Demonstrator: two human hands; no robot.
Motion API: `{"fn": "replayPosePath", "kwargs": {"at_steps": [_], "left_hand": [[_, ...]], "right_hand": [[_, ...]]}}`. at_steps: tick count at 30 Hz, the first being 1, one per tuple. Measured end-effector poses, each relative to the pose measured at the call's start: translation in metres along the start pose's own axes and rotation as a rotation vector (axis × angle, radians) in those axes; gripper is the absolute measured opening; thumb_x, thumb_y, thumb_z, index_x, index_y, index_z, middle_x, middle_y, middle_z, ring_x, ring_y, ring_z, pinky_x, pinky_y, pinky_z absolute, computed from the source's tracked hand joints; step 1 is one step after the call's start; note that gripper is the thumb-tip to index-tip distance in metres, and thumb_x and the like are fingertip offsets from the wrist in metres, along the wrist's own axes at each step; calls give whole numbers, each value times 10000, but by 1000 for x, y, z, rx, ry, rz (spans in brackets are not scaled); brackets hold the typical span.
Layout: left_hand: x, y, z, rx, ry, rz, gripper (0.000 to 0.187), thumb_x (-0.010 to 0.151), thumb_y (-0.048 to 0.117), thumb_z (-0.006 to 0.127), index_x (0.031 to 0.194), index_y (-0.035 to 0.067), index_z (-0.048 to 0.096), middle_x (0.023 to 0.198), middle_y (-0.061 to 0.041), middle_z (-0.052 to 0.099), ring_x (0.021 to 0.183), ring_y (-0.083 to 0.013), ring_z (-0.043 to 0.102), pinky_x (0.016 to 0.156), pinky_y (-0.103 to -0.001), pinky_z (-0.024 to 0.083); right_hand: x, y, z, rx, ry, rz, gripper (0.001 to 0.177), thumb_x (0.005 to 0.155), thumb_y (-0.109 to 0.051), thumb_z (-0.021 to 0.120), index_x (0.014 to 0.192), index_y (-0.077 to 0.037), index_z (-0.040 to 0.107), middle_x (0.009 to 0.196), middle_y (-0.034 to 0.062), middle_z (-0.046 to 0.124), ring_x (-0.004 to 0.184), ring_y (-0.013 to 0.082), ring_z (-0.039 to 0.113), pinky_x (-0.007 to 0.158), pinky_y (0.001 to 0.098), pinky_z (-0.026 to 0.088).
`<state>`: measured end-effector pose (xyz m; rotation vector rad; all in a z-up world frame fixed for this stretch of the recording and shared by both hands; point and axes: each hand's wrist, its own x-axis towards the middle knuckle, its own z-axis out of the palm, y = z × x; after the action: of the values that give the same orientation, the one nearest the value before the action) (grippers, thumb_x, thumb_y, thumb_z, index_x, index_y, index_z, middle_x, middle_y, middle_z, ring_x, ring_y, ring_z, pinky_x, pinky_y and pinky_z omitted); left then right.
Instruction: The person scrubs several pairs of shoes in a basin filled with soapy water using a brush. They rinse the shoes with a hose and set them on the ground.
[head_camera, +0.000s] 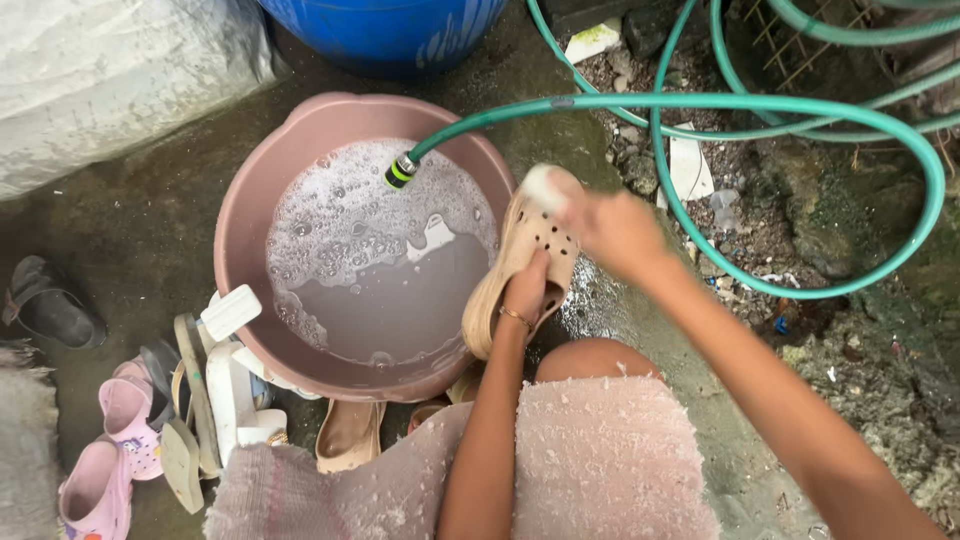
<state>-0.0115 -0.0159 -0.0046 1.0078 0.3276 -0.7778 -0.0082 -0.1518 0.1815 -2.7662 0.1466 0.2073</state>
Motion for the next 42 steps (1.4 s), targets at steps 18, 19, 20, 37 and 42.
{"fn": "replayPosePath", "kwargs": {"at_steps": [18,19,20,37,42], "left_hand": [[-111,86,14,1156,332,832,750,748,107,645,1470,48,450,1484,-236,537,1119,-459,631,827,-537,550],[-98,79,8,1167,351,805,713,795,71,617,1491,64,463,1460,-211,558,1131,-439,631,893,-519,547],[-92,70,1,1182,369,769,681,841,36,589,1511,79,477,1435,-186,579,1143,-418,632,959,-501,544],[-93,69,-21,1163,400,849,762,788,-75,592,1510,147,496,1416,-261,575,1212,-458,600,1042,-460,488],[-115,99,2,1026,538,948,759,782,-40,621,1517,74,470,1446,-263,531,1287,-459,538,1096,-477,425]], "right_hand": [[7,-28,3,486,253,-120,467,1033,-414,602,1492,-357,532,1203,198,723,1047,361,713,905,466,532],[4,-31,-12,461,196,-98,476,1026,-414,597,1493,-363,524,1216,199,716,1074,370,692,918,473,518],[-4,-37,-22,292,9,-3,477,1048,-421,543,1521,-377,494,1144,194,740,1020,367,704,891,459,545],[-28,-22,-41,-73,-218,44,489,1060,-502,434,1542,-438,491,864,137,803,665,310,705,702,431,597],[-24,-46,-41,296,57,-235,522,1020,-472,538,1514,-303,534,1251,175,719,960,327,707,899,456,556]]}}
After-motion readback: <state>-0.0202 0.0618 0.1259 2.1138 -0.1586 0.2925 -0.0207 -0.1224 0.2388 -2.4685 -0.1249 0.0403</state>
